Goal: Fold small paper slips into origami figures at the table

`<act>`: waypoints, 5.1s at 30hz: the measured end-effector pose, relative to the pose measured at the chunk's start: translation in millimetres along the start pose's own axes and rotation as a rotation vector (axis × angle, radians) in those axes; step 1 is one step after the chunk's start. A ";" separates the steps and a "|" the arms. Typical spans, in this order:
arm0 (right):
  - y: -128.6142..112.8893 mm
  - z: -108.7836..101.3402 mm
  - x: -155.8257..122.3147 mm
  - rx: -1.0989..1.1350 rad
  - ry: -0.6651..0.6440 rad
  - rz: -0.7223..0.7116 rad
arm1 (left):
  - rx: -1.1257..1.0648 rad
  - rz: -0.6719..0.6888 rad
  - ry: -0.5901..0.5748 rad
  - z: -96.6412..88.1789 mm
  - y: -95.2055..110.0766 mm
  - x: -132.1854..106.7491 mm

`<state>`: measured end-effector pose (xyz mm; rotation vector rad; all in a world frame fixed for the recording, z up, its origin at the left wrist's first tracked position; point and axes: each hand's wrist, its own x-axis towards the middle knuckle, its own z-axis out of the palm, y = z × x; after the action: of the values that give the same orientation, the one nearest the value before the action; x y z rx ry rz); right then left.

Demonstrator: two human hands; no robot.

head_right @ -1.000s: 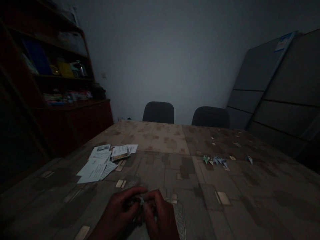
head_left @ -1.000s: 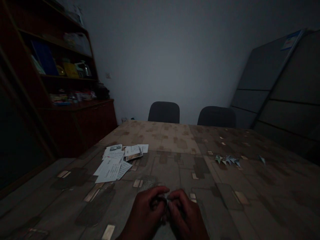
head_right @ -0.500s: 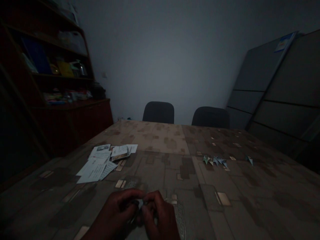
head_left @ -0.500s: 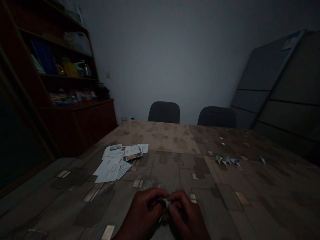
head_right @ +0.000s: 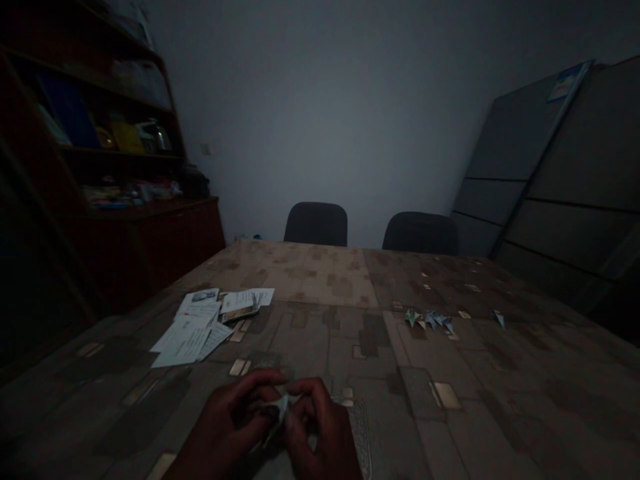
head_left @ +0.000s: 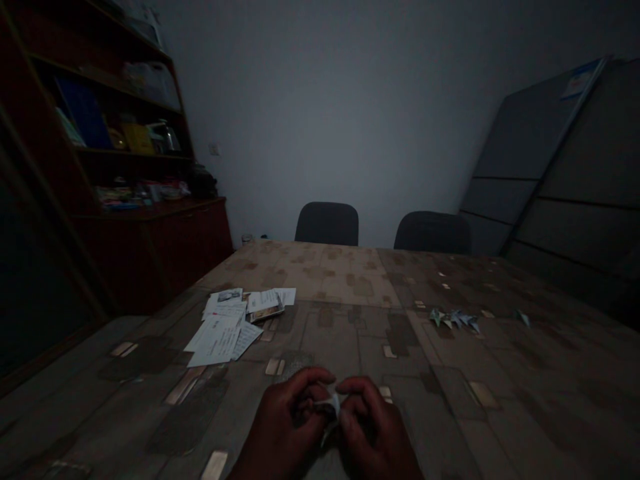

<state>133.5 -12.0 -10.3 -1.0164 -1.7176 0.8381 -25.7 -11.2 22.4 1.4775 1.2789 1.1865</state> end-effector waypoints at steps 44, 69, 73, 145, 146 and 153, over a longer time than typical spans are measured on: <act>-0.1 4.1 -2.5 0.409 -0.143 0.296 | -0.006 -0.051 0.006 -2.0 -7.0 4.2; 4.8 4.8 -3.4 0.395 -0.157 0.280 | -0.052 -0.071 -0.019 0.0 3.9 3.3; -1.4 4.0 -1.8 0.376 -0.146 0.288 | -0.069 -0.063 -0.010 0.9 -0.1 2.0; -19.3 1.3 -1.5 0.093 0.023 0.238 | 0.069 0.127 -0.087 -2.9 1.4 -3.0; -19.4 1.3 -1.4 0.092 0.016 0.236 | 0.065 0.123 -0.096 -3.0 1.5 -2.2; -17.9 1.7 -1.4 0.123 -0.004 0.263 | 0.054 0.101 -0.104 -3.3 1.4 -2.6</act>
<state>127.5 -21.0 4.2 -1.1719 -1.5349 1.0999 -28.7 -13.9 24.0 1.6385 1.1864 1.1316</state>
